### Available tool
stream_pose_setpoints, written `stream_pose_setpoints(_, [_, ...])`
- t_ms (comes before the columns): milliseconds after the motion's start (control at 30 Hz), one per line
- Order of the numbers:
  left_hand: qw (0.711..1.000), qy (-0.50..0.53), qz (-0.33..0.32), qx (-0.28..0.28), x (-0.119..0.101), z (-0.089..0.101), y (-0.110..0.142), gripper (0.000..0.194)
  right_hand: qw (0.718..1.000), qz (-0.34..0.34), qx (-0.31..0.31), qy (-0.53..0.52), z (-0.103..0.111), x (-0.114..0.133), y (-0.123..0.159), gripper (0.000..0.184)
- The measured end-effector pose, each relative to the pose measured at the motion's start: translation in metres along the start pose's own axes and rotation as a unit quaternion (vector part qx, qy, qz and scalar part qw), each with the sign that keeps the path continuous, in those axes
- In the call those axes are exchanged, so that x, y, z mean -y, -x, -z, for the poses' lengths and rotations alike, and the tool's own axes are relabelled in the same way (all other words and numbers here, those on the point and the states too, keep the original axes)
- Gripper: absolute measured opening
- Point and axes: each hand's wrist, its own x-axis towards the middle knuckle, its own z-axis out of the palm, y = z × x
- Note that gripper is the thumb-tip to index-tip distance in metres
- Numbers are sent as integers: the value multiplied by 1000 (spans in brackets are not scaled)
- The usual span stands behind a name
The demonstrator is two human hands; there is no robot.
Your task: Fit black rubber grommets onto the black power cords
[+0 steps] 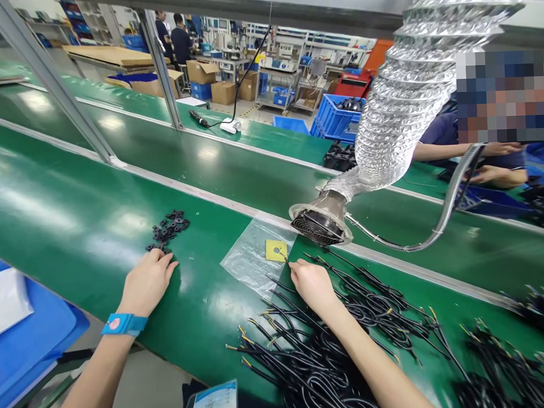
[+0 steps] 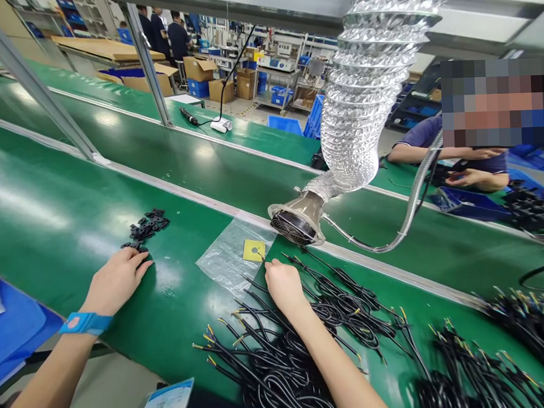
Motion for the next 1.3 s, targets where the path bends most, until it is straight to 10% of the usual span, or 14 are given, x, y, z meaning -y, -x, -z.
stream_pose_setpoints(267, [1000, -16, -22, 6, 0, 9, 4, 47, 976, -80, -88, -182, -4, -9, 2, 22])
stream_pose_setpoints(433, [984, 167, 16, -53, -28, 18, -8, 35, 874, -114, -134, -453, -4, -12, 5, 29])
stream_pose_setpoints(567, [867, 495, 50, -5, -87, 23, -36, 25, 754, -107, -65, -645, -1, -4, 8, 38])
stream_pose_setpoints(667, [769, 634, 27, 75, -134, 23, -66, 26, 713, -110, -63, -689, 1, -2, 10, 41])
stream_pose_setpoints(800, [663, 735, 27, 140, -175, 14, -90, 31, 752, -110, -143, -634, 1, -4, 13, 42])
stream_pose_setpoints(967, [387, 876, 126, 257, -199, 0, -77, 48, 814, -75, -226, -529, -1, 1, 15, 31])
stream_pose_setpoints(1033, [322, 891, 157, 278, -202, -2, -70, 45, 829, -53, -243, -501, 0, 4, 16, 26])
stream_pose_setpoints(1300, [292, 899, 188, 267, -202, 5, -70, 42, 872, 8, -276, -405, 6, 8, 16, 22])
